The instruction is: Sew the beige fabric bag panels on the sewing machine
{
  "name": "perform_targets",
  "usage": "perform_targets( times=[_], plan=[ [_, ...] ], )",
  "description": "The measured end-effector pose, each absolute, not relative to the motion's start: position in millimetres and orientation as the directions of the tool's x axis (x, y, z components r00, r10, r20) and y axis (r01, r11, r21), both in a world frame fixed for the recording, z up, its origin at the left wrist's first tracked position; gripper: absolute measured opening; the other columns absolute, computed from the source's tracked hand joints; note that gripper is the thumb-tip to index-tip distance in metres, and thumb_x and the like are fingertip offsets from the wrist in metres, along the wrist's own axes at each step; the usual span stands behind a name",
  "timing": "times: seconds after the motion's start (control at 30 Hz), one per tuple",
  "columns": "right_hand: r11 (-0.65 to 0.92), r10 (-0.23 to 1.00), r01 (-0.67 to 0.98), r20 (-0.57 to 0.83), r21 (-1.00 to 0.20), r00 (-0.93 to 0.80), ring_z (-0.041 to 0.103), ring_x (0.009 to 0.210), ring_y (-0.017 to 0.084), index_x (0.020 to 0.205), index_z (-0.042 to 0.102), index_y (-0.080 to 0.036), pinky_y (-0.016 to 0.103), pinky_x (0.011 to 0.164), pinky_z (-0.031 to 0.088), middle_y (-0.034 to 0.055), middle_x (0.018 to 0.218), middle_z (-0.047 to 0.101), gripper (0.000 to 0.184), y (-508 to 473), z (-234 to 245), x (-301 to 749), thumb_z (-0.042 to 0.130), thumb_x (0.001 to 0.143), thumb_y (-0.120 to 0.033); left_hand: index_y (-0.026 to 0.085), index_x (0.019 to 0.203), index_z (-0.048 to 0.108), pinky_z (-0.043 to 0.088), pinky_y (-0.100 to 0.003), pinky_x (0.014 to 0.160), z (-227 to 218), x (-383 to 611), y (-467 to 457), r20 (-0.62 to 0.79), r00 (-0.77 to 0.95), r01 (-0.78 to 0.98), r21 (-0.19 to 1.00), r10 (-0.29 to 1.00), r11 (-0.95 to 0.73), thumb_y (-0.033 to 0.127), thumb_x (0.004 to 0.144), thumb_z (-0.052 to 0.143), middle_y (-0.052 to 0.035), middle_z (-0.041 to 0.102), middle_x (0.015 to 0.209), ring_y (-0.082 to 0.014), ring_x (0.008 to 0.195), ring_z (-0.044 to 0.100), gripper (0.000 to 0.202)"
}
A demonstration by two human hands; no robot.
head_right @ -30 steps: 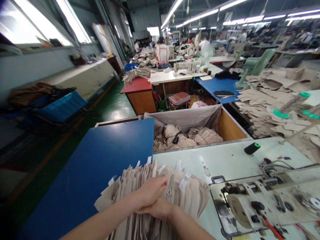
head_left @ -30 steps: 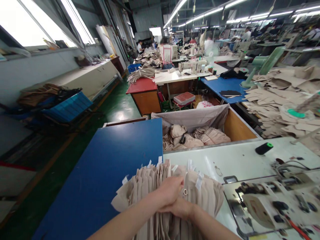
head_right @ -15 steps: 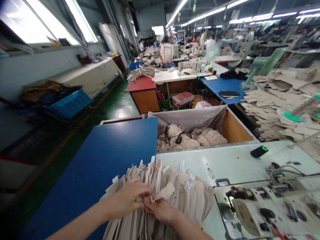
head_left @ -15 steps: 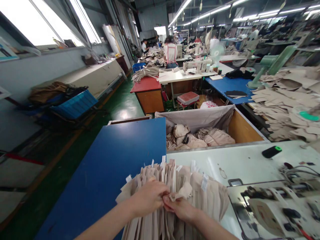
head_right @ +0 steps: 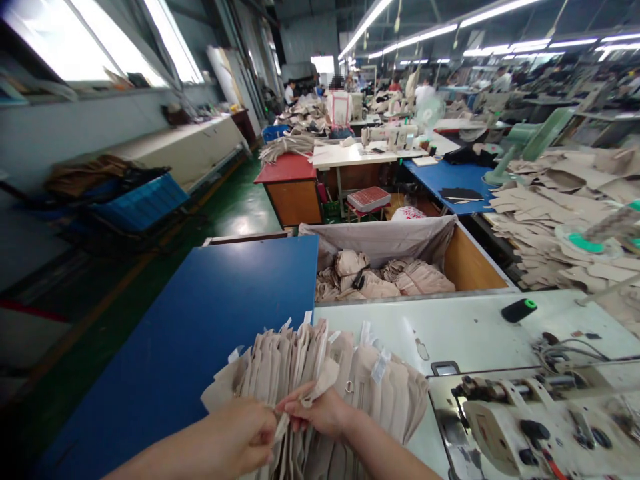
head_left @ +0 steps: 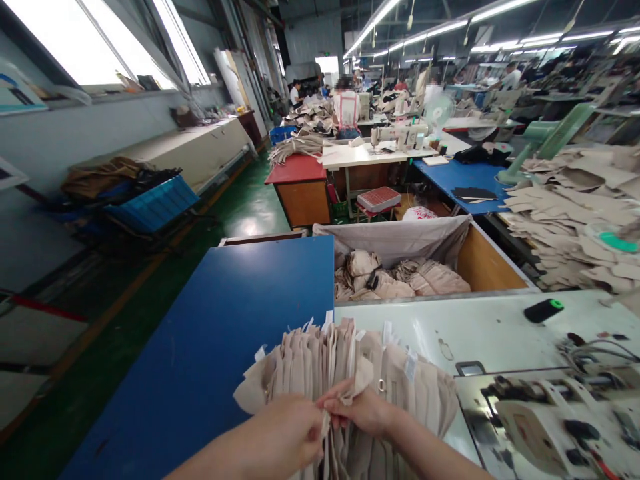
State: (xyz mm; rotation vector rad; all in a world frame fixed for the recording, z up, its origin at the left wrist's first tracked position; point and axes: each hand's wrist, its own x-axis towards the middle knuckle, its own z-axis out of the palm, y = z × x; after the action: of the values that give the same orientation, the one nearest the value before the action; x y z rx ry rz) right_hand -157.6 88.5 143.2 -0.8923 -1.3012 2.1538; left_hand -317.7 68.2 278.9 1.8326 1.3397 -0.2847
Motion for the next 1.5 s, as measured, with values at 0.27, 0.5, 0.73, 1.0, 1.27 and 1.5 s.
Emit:
perform_targets(
  times=[0.27, 0.5, 0.73, 1.0, 1.27, 1.5],
  plan=[
    [0.080, 0.718, 0.172, -0.063, -0.982, -0.693, 0.060, 0.061, 0.016, 0.077, 0.066, -0.020, 0.026, 0.055, 0.045, 0.0040, 0.071, 0.065, 0.039, 86, 140, -160, 0.053, 0.088, -0.055, 0.020, 0.095, 0.067, 0.043, -0.030, 0.084, 245, -347, 84, -0.522, 0.266, 0.769, 0.622, 0.810, 0.148, 0.034, 0.088, 0.039, -0.0050, 0.068, 0.097, -0.0219, 0.096, 0.058, 0.032],
    [0.648, 0.599, 0.315, 0.208, -0.694, -0.773, 0.058, 0.070, 0.020, 0.088, 0.065, -0.019, 0.030, 0.067, 0.043, 0.0052, 0.079, 0.067, 0.009, 99, 144, -153, 0.057, 0.086, -0.023, 0.017, 0.089, 0.067, 0.047, -0.027, 0.064, 202, -342, 81, -0.567, 0.319, 0.646, 0.716, 0.760, 0.263, 0.036, 0.085, 0.042, -0.0028, 0.064, 0.072, -0.0176, 0.068, 0.061, 0.031],
    [0.782, 0.609, 0.410, 0.441, -0.469, -0.659, 0.052, 0.075, 0.019, 0.078, 0.060, -0.019, 0.031, 0.071, 0.039, 0.0055, 0.080, 0.062, 0.037, 94, 134, -156, 0.035, 0.104, -0.027, 0.013, 0.102, 0.067, 0.052, -0.027, 0.061, 196, -336, 94, -0.607, 0.386, 0.615, 0.731, 0.694, 0.298, 0.021, 0.075, 0.049, -0.0008, 0.063, 0.068, -0.0174, 0.061, 0.064, 0.034],
    [0.770, 0.638, 0.430, 0.556, -0.471, -0.534, 0.049, 0.069, 0.016, 0.073, 0.054, -0.019, 0.029, 0.065, 0.035, 0.0023, 0.072, 0.057, 0.036, 89, 137, -158, 0.035, 0.104, -0.022, 0.015, 0.084, 0.065, 0.051, -0.040, 0.081, 215, -331, 93, -0.444, 0.306, 0.828, 0.561, 0.842, -0.006, 0.006, 0.078, 0.043, -0.0096, 0.067, 0.089, -0.0267, 0.088, 0.066, 0.024],
    [0.747, 0.661, 0.388, 0.541, -0.540, -0.520, 0.051, 0.068, 0.016, 0.074, 0.052, -0.020, 0.027, 0.063, 0.036, 0.0019, 0.074, 0.057, 0.020, 88, 139, -156, 0.047, 0.093, -0.017, 0.014, 0.100, 0.060, 0.039, -0.049, 0.101, 227, -335, 88, -0.285, 0.333, 0.924, 0.289, 0.899, -0.250, 0.000, 0.085, 0.036, -0.0155, 0.063, 0.113, -0.0301, 0.112, 0.057, 0.032],
    [0.726, 0.675, 0.357, 0.510, -0.588, -0.532, 0.050, 0.068, 0.016, 0.071, 0.048, -0.021, 0.027, 0.062, 0.035, 0.0017, 0.073, 0.056, 0.015, 87, 137, -155, 0.052, 0.083, -0.013, 0.019, 0.091, 0.058, 0.047, -0.032, 0.071, 244, -352, 89, -0.414, 0.321, 0.930, 0.309, 0.852, -0.200, 0.006, 0.085, 0.042, -0.0070, 0.068, 0.085, -0.0252, 0.082, 0.066, 0.021]
  ],
)
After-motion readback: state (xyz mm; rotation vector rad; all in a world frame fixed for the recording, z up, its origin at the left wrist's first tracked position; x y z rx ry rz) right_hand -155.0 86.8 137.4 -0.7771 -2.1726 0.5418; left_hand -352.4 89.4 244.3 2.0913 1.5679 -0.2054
